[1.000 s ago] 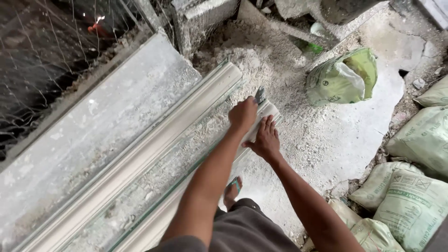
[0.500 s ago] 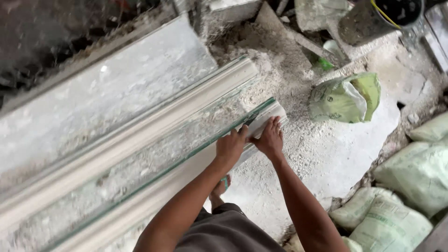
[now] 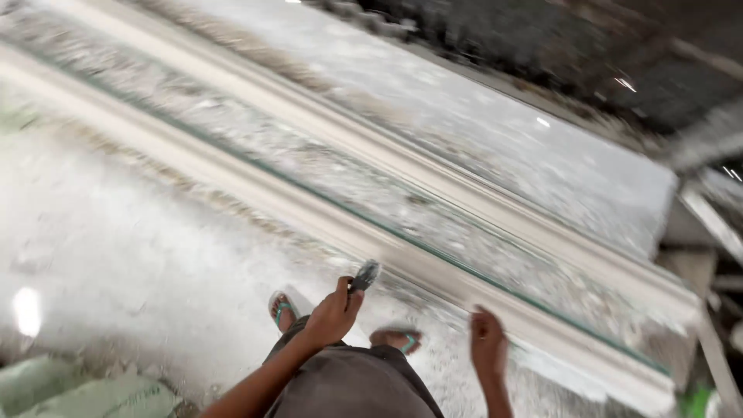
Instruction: Scraping and cleaning excess material from decorative gypsum moldings using a putty knife.
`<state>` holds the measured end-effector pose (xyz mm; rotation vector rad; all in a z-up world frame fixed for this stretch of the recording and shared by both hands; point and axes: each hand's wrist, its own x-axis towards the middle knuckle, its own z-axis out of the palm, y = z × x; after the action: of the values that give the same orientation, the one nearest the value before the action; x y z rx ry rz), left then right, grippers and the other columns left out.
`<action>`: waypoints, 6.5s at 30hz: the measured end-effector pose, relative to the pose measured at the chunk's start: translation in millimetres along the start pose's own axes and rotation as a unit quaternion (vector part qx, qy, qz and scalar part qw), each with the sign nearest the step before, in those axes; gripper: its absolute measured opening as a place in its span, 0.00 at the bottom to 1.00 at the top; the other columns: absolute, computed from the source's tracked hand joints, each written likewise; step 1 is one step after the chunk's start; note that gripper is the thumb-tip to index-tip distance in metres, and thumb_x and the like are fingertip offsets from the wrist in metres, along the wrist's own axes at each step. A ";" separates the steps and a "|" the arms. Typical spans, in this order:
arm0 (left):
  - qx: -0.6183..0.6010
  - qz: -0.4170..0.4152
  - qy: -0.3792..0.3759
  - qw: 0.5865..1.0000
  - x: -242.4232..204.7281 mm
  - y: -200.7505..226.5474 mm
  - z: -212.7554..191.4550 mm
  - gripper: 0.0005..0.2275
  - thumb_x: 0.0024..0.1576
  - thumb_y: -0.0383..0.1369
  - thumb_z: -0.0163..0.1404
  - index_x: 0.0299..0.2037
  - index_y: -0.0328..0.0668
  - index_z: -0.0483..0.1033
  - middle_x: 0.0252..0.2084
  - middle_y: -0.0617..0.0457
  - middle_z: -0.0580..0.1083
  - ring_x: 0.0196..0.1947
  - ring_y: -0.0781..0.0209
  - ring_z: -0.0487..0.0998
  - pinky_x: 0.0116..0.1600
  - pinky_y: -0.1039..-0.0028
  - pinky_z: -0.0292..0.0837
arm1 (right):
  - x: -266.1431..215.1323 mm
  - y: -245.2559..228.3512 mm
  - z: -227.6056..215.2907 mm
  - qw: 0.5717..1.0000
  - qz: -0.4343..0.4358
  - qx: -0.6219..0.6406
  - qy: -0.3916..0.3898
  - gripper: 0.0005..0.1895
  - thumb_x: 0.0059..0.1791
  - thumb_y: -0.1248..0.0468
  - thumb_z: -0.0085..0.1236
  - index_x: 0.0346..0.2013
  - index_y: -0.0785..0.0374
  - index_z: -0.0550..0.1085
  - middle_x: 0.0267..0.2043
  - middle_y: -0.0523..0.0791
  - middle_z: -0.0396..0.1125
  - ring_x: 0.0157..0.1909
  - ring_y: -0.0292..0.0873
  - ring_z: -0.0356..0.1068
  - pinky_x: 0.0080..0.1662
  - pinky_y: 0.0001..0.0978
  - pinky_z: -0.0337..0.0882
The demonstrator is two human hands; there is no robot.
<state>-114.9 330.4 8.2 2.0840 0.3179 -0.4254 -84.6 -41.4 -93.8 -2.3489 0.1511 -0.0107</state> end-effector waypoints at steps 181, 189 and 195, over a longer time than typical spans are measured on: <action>0.483 0.395 -0.341 0.703 388.6 -533.3 -1377.7 0.16 0.63 0.39 0.47 0.61 0.59 0.74 0.34 0.45 0.79 0.27 0.44 0.81 0.31 0.54 0.75 | 1.1 -1065.9 1022.1 0.874 0.331 0.251 0.251 0.60 0.44 0.50 0.65 0.78 0.57 0.35 0.81 0.52 0.40 0.75 0.51 0.57 0.62 0.42 0.70; 0.437 0.455 -0.355 0.690 376.8 -479.7 -1219.9 0.14 0.67 0.35 0.42 0.61 0.56 0.75 0.28 0.41 0.78 0.26 0.41 0.79 0.31 0.52 0.73 | -8.4 -1037.5 1036.9 0.902 0.293 0.183 0.259 0.60 0.47 0.52 0.70 0.79 0.61 0.38 0.81 0.54 0.41 0.80 0.54 0.44 0.74 0.44 0.52; 0.384 0.469 -0.344 0.717 392.3 -523.7 -1328.4 0.14 0.63 0.37 0.46 0.56 0.49 0.78 0.32 0.42 0.79 0.26 0.40 0.79 0.31 0.52 0.74 | -6.8 -1030.3 1038.5 0.911 0.264 0.169 0.268 0.59 0.47 0.55 0.71 0.78 0.63 0.39 0.82 0.56 0.37 0.81 0.58 0.39 0.73 0.45 0.50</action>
<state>267.5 1758.6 89.9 2.2966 -1.5506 -0.7078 73.2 1413.0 -96.8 -1.8407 0.9703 -0.3878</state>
